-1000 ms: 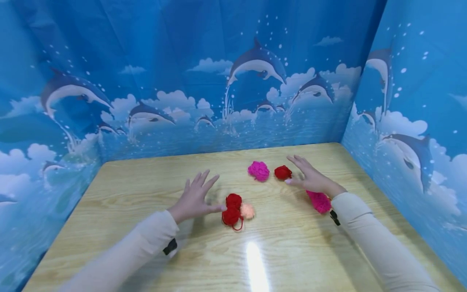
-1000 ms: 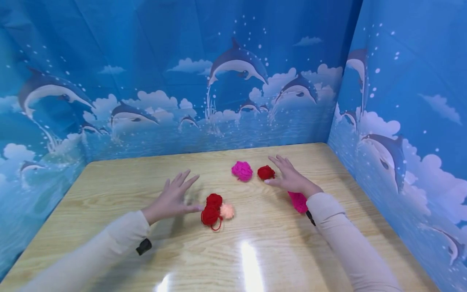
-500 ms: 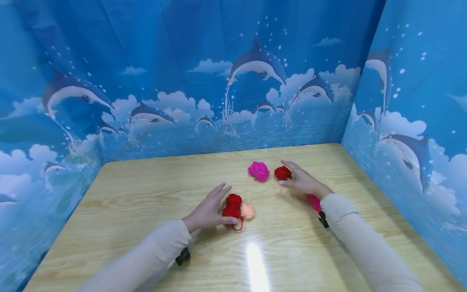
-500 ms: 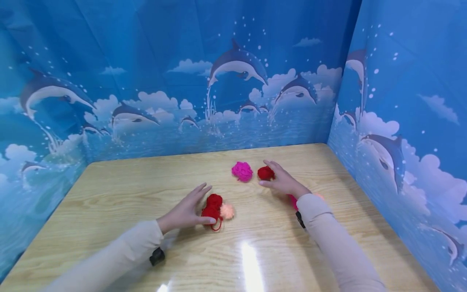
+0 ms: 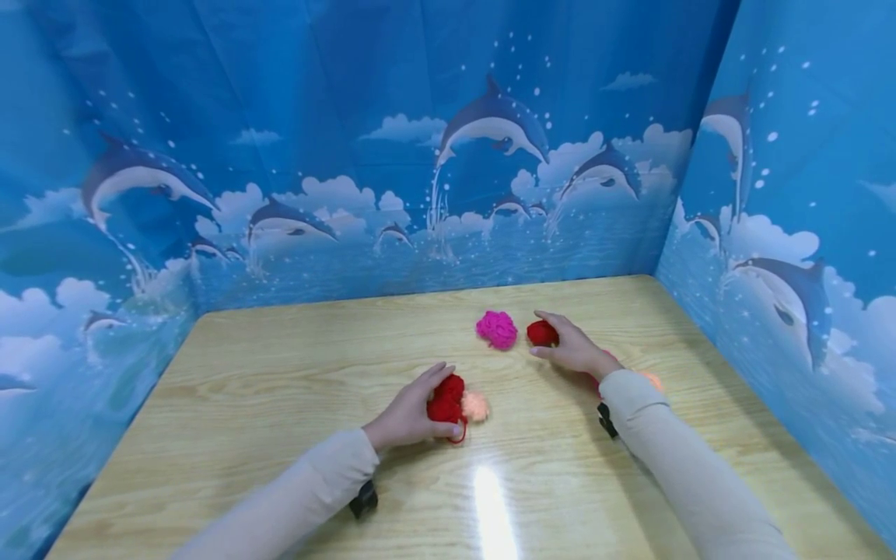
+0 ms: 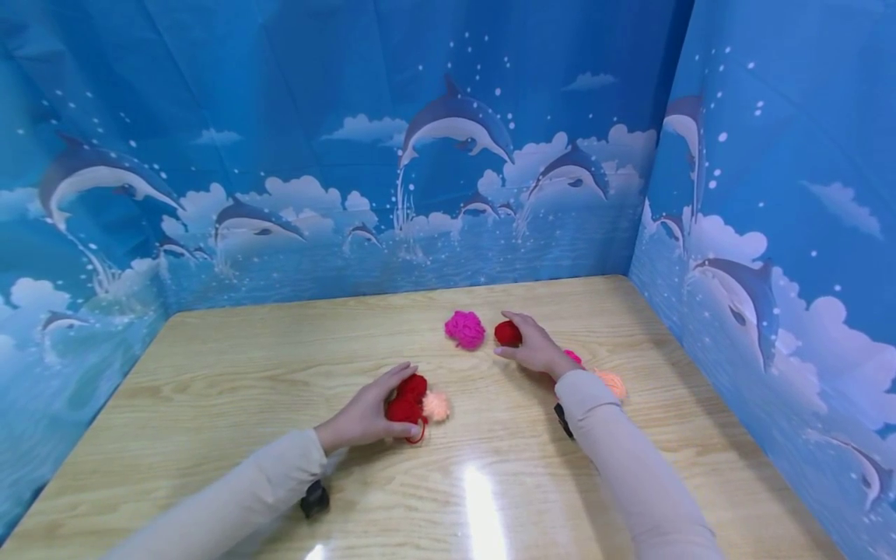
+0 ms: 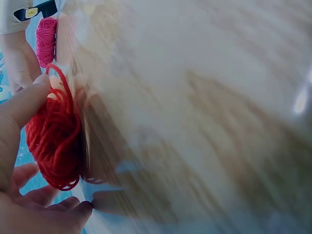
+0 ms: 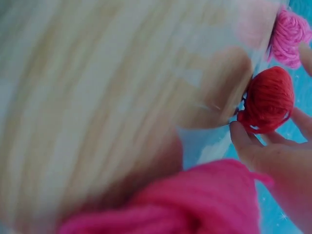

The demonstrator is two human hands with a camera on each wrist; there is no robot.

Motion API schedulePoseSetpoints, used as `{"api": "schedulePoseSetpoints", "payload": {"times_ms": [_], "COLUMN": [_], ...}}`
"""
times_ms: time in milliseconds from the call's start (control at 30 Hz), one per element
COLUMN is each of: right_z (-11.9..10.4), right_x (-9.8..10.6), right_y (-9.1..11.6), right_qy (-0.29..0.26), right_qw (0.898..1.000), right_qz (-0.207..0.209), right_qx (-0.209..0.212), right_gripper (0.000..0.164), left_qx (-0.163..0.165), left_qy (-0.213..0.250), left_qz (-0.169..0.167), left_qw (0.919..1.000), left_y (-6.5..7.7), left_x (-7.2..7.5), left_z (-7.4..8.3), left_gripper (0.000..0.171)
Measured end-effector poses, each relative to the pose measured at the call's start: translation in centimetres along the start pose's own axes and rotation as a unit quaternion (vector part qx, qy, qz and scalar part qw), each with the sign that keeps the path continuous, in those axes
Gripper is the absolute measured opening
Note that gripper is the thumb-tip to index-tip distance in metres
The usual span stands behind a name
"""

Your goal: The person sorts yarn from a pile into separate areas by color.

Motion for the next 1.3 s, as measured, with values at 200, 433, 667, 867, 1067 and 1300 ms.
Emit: {"api": "schedulePoseSetpoints", "payload": {"times_ms": [200,433,667,867,1067,1300], "right_z": [-0.1,-0.4,0.1,0.1,-0.2,-0.2], "right_x": [-0.6,-0.5,-0.7,-0.7,-0.6,-0.6], "right_y": [-0.4,-0.6,-1.1,-1.1,-1.0,-0.7], "right_qy": [0.009,0.016,0.013,0.013,0.008,0.002], "right_qw": [1.000,1.000,0.999,0.998,0.998,0.997], "right_qz": [0.004,0.012,0.017,0.022,0.031,0.038], "right_qx": [-0.018,-0.015,-0.043,-0.052,-0.055,-0.061], "right_gripper": [0.066,0.055,0.053,0.049,0.047,0.047], "left_qx": [0.000,-0.010,0.013,0.074,0.067,0.069], "left_qy": [-0.007,-0.017,-0.016,-0.009,-0.019,-0.013], "left_qz": [0.003,0.031,0.055,0.076,0.102,0.122], "left_qw": [1.0000,0.9993,0.9983,0.9943,0.9924,0.9900], "left_y": [-0.3,-0.5,-0.7,-0.8,-0.8,-0.7], "left_x": [-0.2,-0.3,-0.4,-0.3,0.1,0.3], "left_z": [-0.2,-0.1,0.2,0.3,0.2,0.0], "left_gripper": [0.089,0.079,0.071,0.068,0.059,0.053]}}
Point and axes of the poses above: each hand's wrist, its own y-axis away from the middle knuckle, its own x-axis out of the back of the hand, z = x × y, the point moved 1 cm from there along -y, towards the middle knuckle, and after that the axes turned 11 degrees about x, right-handed, at the moved point
